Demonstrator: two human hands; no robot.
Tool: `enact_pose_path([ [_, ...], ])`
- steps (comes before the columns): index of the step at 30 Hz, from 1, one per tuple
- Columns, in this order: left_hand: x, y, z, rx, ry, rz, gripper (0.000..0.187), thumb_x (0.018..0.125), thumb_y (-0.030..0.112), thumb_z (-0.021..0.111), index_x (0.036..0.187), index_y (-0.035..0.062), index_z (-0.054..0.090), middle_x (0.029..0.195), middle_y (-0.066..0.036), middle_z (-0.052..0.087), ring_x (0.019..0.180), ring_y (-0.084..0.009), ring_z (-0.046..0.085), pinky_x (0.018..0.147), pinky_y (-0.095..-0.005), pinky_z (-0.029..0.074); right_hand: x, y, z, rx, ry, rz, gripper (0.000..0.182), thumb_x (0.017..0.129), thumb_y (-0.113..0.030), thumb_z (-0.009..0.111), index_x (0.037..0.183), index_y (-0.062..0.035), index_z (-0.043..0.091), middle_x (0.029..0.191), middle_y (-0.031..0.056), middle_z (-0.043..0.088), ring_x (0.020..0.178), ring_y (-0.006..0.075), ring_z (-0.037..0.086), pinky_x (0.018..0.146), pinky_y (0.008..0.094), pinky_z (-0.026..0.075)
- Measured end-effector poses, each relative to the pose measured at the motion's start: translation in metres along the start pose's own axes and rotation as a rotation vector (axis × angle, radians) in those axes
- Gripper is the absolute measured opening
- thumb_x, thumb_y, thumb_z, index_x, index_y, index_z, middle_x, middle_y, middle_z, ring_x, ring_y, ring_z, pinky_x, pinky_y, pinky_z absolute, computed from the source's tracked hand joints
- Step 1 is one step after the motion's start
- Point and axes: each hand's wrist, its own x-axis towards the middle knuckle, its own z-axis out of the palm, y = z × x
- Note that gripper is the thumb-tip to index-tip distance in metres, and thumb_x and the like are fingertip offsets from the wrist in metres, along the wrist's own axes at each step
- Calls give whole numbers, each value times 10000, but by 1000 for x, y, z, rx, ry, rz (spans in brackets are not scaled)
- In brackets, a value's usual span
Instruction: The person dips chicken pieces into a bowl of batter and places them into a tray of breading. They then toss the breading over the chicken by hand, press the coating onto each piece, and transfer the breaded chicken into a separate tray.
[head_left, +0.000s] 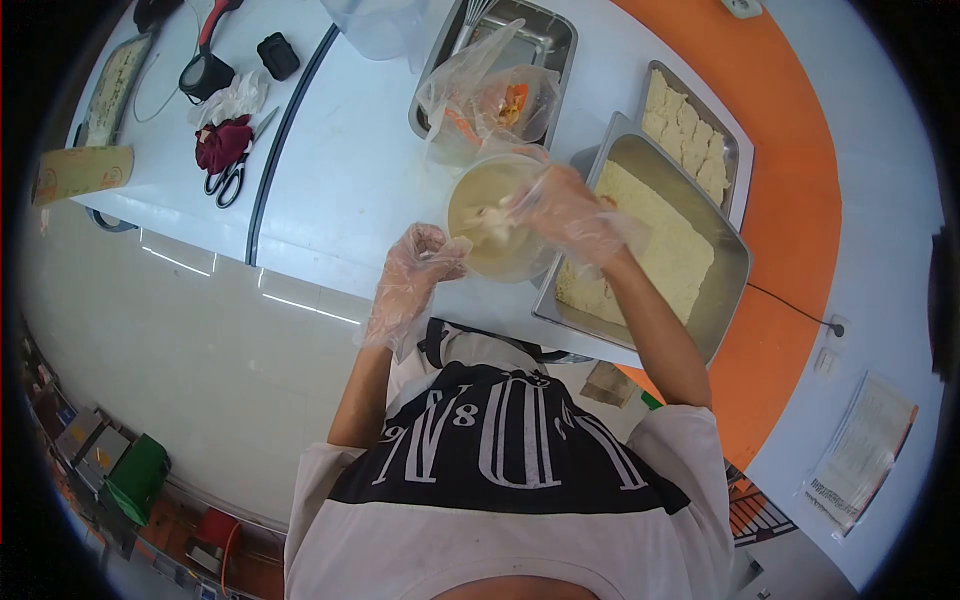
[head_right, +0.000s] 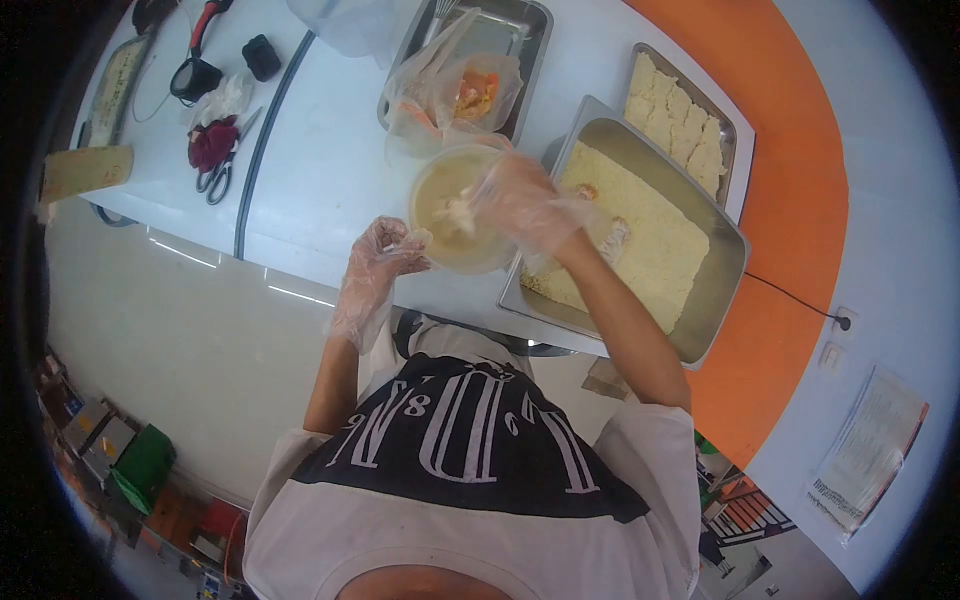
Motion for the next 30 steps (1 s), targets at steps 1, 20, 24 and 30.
enact_pose_path([
  [1,1,-2,-2,-5,-8,7,339,961,263,859,1034,31,621,964,-52,665,855,-157,725,820,-310,651,-1,4,-9,-93,172,-115,234,873,-270,791,864,-38,807,949,217,768,906,352,747,848,450,574],
  [20,-6,6,-1,-19,-33,-2,298,1090,328,674,1108,31,662,907,-36,684,859,-124,688,910,-331,593,-38,-25,27,-39,79,-329,223,883,-237,762,860,-16,784,823,242,738,823,429,736,818,457,603],
  [24,-10,6,2,-27,-19,25,295,1107,330,644,1113,36,670,922,-46,699,865,-133,695,908,-329,592,-8,4,-16,-76,268,-338,229,859,-230,777,902,-6,793,835,232,742,804,419,736,800,455,598],
  [30,-12,8,5,-12,-19,47,310,1104,319,649,1138,11,665,944,-69,713,887,-156,713,924,-348,600,-4,6,-28,-262,564,-386,217,887,-221,717,775,-39,753,806,179,742,752,392,720,728,490,581],
])
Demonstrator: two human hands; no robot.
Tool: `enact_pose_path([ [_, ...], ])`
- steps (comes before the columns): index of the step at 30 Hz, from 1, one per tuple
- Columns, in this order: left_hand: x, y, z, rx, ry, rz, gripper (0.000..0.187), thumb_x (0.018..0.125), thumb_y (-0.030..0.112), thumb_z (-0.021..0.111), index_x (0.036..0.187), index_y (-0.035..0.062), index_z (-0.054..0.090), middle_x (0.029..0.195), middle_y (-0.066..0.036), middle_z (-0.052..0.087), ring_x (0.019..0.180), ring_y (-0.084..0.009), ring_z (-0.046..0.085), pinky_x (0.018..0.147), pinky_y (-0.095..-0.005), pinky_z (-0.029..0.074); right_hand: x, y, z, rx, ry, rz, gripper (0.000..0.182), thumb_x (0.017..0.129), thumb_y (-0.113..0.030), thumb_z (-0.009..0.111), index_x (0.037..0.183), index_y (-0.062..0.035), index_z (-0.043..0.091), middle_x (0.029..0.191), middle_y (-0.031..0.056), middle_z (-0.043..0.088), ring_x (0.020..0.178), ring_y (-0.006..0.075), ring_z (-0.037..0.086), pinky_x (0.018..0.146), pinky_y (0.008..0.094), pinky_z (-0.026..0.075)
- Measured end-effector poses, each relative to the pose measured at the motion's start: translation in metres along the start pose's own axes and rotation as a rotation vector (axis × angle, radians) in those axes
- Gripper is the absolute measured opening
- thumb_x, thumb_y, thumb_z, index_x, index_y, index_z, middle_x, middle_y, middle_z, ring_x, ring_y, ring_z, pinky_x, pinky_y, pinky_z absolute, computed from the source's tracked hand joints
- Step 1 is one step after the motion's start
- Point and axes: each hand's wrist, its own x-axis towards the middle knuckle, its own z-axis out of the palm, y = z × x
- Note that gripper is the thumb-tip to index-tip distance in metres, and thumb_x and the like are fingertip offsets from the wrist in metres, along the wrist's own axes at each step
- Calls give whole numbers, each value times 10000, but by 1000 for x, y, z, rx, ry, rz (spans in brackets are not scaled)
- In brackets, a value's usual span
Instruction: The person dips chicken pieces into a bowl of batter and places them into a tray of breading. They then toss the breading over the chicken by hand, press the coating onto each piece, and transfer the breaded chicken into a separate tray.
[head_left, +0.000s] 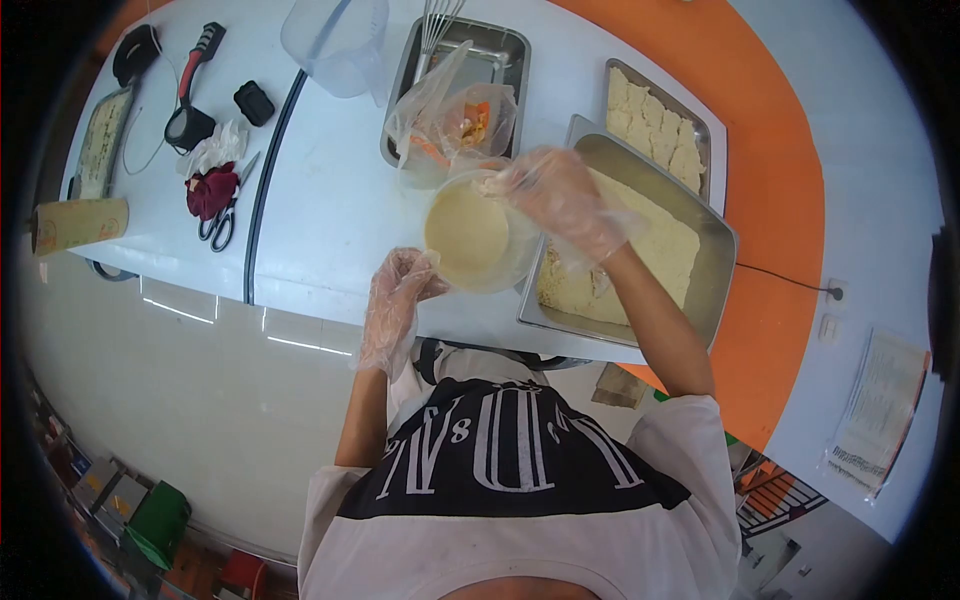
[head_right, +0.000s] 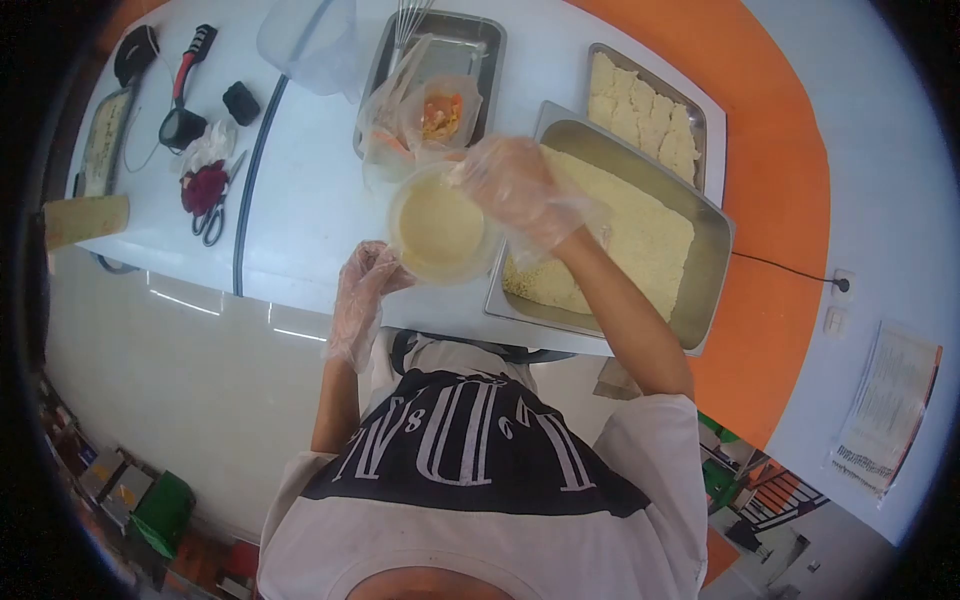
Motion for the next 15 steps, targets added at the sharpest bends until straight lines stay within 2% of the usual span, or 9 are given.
enact_pose_path([
  [3,4,-7,-4,1,-31,21,321,1103,325,653,1143,7,656,964,-72,715,906,-164,719,926,-349,601,-25,-25,20,155,-40,76,195,890,-199,710,799,-31,751,824,193,744,762,388,725,730,498,579],
  [5,-2,2,1,16,-2,15,289,1097,283,643,1155,0,651,982,-81,714,939,-176,726,931,-350,601,-43,-38,26,209,-121,-48,248,939,-250,721,836,-32,778,834,232,740,793,425,729,811,504,580],
  [6,-5,6,4,24,-27,16,289,1097,283,643,1155,0,651,982,-81,714,939,-176,726,931,-350,601,-47,-46,22,198,-105,-32,248,939,-250,721,836,-32,778,834,232,740,793,425,729,811,504,580],
  [8,-10,14,11,95,33,10,274,1081,243,627,1180,-12,649,1004,-91,715,962,-184,732,952,-358,598,-49,-60,8,287,-353,74,237,909,-224,706,795,-25,765,789,248,720,768,437,721,808,509,582],
  [9,-12,19,15,108,-3,13,274,1081,243,627,1180,-12,649,1004,-91,715,962,-184,732,952,-358,598,-48,-57,7,275,-327,100,237,909,-224,706,795,-25,765,789,248,720,768,437,721,808,509,582],
  [11,-18,24,20,124,67,-56,286,1065,226,616,1211,-17,650,1023,-96,716,963,-192,732,980,-366,590,-36,-41,7,266,-72,-81,230,871,-203,692,748,-17,748,765,249,711,746,429,716,793,516,585],
  [13,-15,7,11,122,7,-1,308,1067,245,618,1232,-13,653,1030,-89,712,960,-190,731,1003,-374,583,-20,2,27,170,-68,-35,236,863,-202,687,724,-17,735,762,243,711,739,421,714,788,511,586],
  [15,-20,2,9,42,35,24,312,1068,241,618,1254,-7,651,1051,-92,706,969,-195,732,1011,-385,584,-5,28,24,85,-77,9,244,855,-202,683,701,-17,722,760,237,711,732,414,713,784,506,586],
])
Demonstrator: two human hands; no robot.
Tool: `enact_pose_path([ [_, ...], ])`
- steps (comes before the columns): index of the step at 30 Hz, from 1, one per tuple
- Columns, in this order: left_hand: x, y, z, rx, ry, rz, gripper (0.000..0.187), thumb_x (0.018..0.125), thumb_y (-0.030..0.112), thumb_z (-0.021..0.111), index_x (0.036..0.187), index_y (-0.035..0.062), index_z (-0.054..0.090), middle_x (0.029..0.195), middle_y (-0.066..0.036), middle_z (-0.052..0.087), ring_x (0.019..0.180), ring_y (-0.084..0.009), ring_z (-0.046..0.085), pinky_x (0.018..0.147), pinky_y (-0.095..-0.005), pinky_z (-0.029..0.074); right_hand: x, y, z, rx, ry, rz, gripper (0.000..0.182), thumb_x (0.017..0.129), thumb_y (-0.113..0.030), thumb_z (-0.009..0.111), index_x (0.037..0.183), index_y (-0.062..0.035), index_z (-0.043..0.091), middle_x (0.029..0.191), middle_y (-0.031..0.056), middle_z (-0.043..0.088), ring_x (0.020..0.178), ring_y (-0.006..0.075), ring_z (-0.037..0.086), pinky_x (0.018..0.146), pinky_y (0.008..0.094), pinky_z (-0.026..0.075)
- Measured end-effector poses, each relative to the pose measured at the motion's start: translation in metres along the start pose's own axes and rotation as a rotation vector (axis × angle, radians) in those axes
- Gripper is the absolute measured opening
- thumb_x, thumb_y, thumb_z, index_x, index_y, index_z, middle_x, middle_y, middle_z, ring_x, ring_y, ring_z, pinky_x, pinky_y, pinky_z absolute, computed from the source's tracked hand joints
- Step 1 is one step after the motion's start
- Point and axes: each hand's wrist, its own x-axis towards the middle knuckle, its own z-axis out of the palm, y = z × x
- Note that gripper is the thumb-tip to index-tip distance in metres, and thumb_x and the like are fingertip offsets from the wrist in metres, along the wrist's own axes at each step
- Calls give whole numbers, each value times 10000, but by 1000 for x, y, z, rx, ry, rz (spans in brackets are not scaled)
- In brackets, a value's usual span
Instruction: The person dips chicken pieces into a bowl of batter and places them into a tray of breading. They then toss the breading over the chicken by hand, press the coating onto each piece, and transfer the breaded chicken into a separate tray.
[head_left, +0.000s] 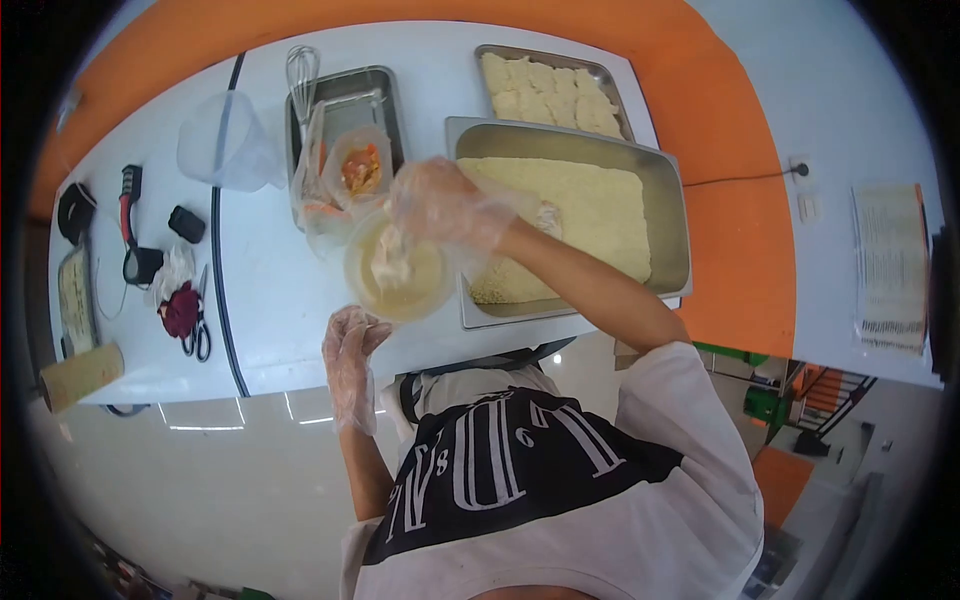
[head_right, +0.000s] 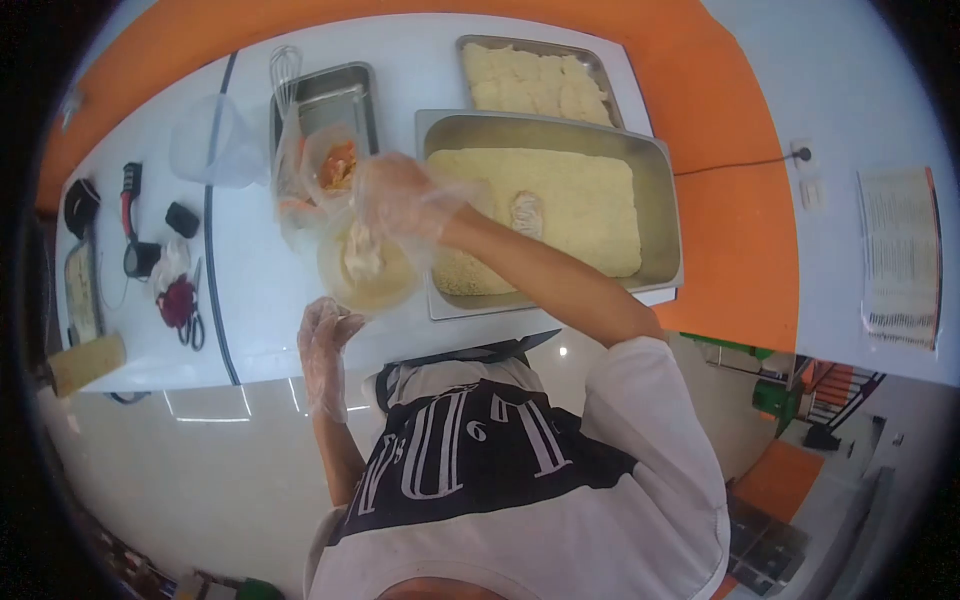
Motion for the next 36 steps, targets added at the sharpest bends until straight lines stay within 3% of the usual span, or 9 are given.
enact_pose_path([
  [6,-11,-15,-4,-8,34,70,422,1053,270,662,1360,-17,626,1082,-112,685,988,-224,728,1033,-393,571,-3,-2,-73,-250,39,-127,236,853,-202,709,734,0,735,815,178,745,763,368,717,766,467,583],
  [8,-17,-14,-3,12,70,95,446,1049,275,669,1375,-24,618,1093,-117,680,1004,-230,720,1037,-389,567,-22,-23,-120,-29,-25,65,225,836,-231,761,806,-9,776,896,156,761,826,330,722,792,442,582],
  [12,-21,-25,-9,50,197,213,528,1066,336,674,1420,-44,580,1140,-136,652,1058,-244,710,1021,-359,574,-67,-20,-195,52,56,-72,241,836,-250,799,876,-13,802,921,150,775,850,273,729,803,401,581],
  [17,-36,-34,20,6,322,414,541,1084,312,658,1440,-71,516,1172,-139,636,1079,-230,667,1069,-417,559,-127,-3,-244,195,-43,305,222,771,-224,762,829,-14,805,791,194,734,695,273,697,699,401,555],
  [24,-49,-66,97,15,397,543,489,1111,281,620,1431,-71,507,1149,-147,641,1054,-219,663,1050,-408,564,-199,48,-256,-22,-399,522,273,830,-264,803,846,6,768,812,129,745,743,237,709,710,390,561],
  [26,-53,-72,120,-2,409,532,466,1123,263,598,1429,-75,506,1131,-146,648,1044,-218,661,1040,-396,565,-218,89,-247,-25,-347,284,276,839,-267,782,850,7,764,900,136,758,844,280,738,796,406,577],
  [29,-60,-80,144,53,445,544,475,1119,251,602,1436,-87,496,1101,-142,660,1041,-219,661,1036,-396,564,-213,135,-230,-78,-489,425,243,862,-220,751,953,5,768,1023,141,762,976,283,739,904,402,567],
  [33,-71,-78,175,83,512,525,488,1112,238,608,1442,-101,487,1074,-139,667,1035,-215,659,1016,-383,567,-211,236,-179,-141,-367,214,313,905,-204,730,1148,-10,766,1179,164,763,1091,282,728,980,387,544],
  [36,-71,-85,176,134,517,541,546,1086,266,622,1465,-101,481,1271,-178,612,1147,-238,646,1056,-377,550,-196,232,-191,145,-150,444,414,951,-222,721,1317,-28,724,1227,169,758,1089,287,725,979,384,548],
])
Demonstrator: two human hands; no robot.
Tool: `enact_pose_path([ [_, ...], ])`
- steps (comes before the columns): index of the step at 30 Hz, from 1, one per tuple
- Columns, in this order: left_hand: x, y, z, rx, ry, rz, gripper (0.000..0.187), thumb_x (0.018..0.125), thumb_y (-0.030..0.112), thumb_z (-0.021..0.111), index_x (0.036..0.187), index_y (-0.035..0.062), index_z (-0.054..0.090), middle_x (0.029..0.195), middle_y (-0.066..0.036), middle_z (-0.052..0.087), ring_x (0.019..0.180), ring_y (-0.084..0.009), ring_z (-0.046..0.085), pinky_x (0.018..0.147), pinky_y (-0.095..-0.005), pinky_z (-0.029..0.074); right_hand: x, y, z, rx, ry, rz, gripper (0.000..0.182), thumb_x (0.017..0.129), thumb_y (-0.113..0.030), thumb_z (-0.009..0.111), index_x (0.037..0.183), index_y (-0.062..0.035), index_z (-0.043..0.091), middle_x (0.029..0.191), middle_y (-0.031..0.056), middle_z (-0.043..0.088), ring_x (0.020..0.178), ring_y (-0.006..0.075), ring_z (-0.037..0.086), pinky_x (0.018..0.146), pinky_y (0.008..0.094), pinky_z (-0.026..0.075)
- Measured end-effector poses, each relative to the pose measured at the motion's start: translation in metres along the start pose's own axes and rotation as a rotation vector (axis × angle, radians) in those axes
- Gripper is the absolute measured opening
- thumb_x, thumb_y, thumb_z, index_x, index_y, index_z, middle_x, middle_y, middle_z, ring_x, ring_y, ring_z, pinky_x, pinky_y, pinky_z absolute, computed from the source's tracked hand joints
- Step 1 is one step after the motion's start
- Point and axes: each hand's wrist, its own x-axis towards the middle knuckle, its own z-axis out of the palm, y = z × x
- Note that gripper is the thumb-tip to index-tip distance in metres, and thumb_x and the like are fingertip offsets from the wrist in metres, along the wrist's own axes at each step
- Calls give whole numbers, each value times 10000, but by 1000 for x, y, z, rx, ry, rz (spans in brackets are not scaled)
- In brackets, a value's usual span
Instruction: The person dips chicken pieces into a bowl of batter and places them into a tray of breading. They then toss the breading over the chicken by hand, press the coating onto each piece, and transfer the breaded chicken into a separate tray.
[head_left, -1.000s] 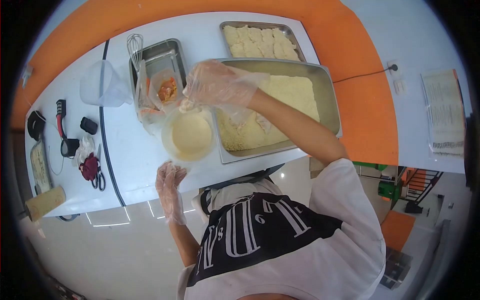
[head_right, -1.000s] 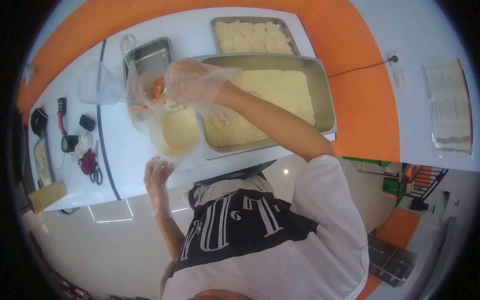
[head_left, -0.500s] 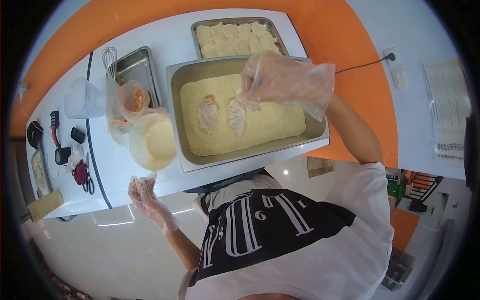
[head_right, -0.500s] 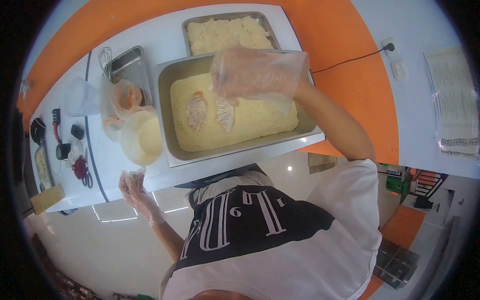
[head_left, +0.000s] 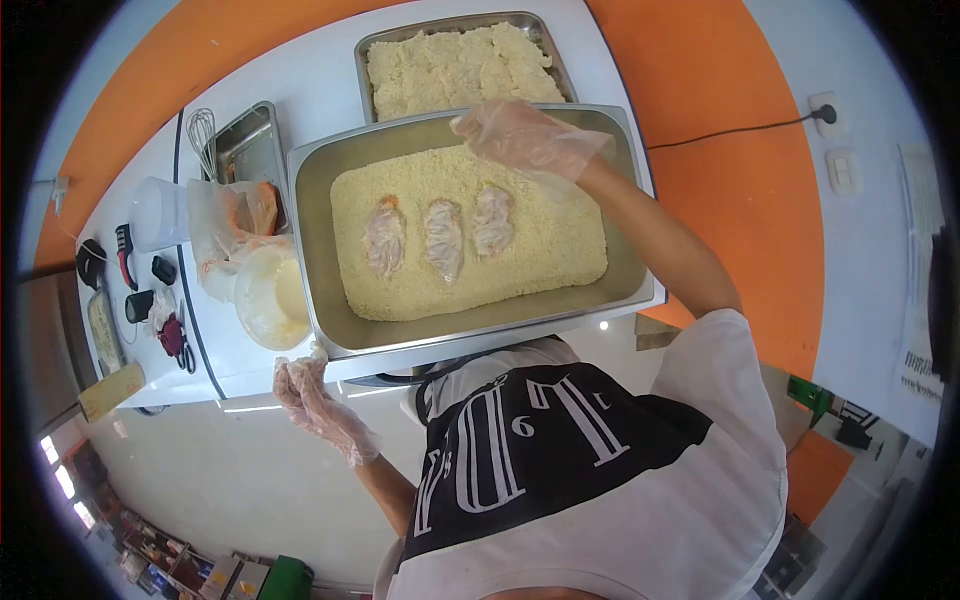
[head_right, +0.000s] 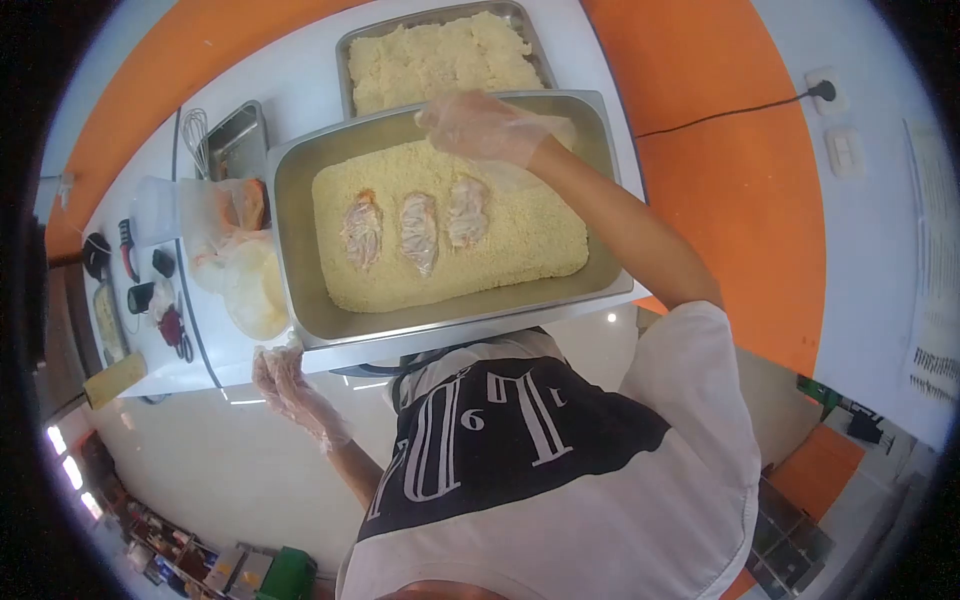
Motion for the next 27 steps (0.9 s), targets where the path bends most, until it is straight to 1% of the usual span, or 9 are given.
enact_pose_path([
  [3,-5,12,15,51,37,3,548,1086,245,604,1480,-111,466,1293,-181,601,1152,-242,648,1056,-372,550,1,5,-12,190,118,-156,440,958,-213,692,1347,-12,727,1247,240,761,1154,344,736,1041,396,551],
  [6,-4,18,29,-7,141,47,501,1090,209,623,1435,-123,478,1062,-130,664,1036,-210,657,1013,-369,553,15,11,-11,277,77,-228,428,959,-211,711,1322,14,733,1235,212,775,1150,319,739,1037,398,553],
  [8,1,16,26,2,114,42,482,1086,180,623,1439,-113,474,1055,-125,666,1034,-210,656,1008,-378,558,29,20,1,352,2,-206,482,975,-188,754,1405,14,673,1271,129,727,1119,198,689,1021,349,550],
  [11,5,4,13,1,123,43,477,1085,164,608,1455,-106,476,1187,-152,642,1086,-218,656,1034,-368,549,37,15,16,607,-77,-178,510,979,-190,754,1434,14,650,1292,111,710,1150,182,669,1003,342,559],
  [14,8,1,5,-1,107,30,454,1084,175,590,1431,-104,500,1298,-171,635,1132,-209,647,1077,-382,524,34,-11,24,602,-99,-90,493,956,-133,690,1433,-10,667,1263,230,740,1150,281,715,1008,354,564],
  [20,10,3,1,69,-36,220,330,1112,214,590,1299,-57,561,1211,-120,704,1112,-203,667,1066,-413,508,13,-43,42,403,-191,-158,487,974,-53,675,1456,-2,629,1299,126,688,1109,172,634,1016,334,529],
  [23,9,28,32,-192,-322,150,244,1102,207,635,1227,-1,656,1187,-102,729,1117,-210,667,1044,-405,505,-3,-2,63,533,-129,-129,504,977,-31,648,1478,0,603,1301,127,690,1076,171,620,1022,315,510],
  [25,15,38,44,324,-659,159,175,1051,168,710,1180,50,713,1201,-127,739,1100,-272,683,1010,-439,516,-21,23,69,544,-61,-18,514,976,-22,645,1487,1,593,1309,130,692,1108,168,622,1020,313,507],
  [27,21,34,55,439,-776,289,216,1024,164,738,1209,56,710,1200,-136,737,1092,-313,681,989,-453,521,-42,46,78,558,6,84,524,974,-13,642,1495,3,584,1316,133,694,1139,166,624,1018,310,503],
])
